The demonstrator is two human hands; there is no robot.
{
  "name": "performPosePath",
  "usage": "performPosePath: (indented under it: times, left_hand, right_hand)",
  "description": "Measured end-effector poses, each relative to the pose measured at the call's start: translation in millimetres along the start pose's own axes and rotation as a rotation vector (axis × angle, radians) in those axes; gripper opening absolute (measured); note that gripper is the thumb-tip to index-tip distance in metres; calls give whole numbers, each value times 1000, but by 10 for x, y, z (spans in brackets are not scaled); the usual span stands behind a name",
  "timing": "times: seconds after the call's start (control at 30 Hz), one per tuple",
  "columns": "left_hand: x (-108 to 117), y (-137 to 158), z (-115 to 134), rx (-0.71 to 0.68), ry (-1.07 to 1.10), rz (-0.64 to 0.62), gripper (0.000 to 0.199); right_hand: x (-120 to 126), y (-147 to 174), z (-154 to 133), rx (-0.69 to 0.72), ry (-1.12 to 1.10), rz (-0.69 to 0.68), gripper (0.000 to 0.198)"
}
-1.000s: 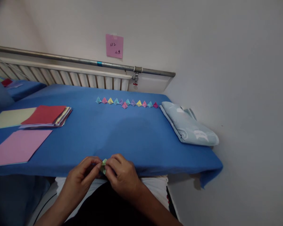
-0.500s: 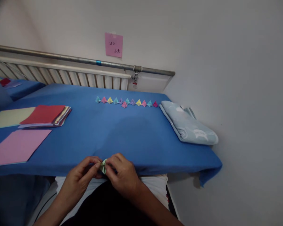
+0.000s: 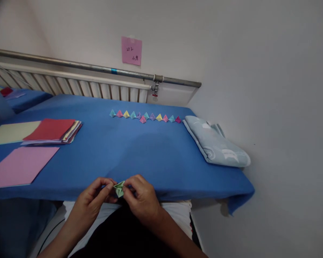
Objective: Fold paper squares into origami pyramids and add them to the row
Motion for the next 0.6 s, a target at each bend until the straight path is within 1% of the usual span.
performPosePath:
  times: [0.3, 0.4, 0.5, 0.6]
  left_hand:
    - [94, -143, -59, 72, 95, 18, 33]
    - [142, -222, -74, 90, 91, 28, 35]
    - [140, -313, -66, 87, 67, -8, 34]
    - [100, -399, -23, 61, 22, -62, 31]
  right_hand:
    - [-22, -70, 99, -13, -2, 22, 10]
    - [-38, -106, 114, 37, 6, 4, 10]
    - [-26, -162, 101, 106, 23, -9, 12]
    - [36, -255, 93, 123, 21, 4, 19]
Point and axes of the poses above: each hand's wrist, its own y-axis away from the middle knuckle, its own x-axis out of the back of the hand, z = x × y, the point moved 8 cm from there along -y, towards the middle knuckle, and after that the axes turned 9 degrees about -y, right-handed, at the moved point
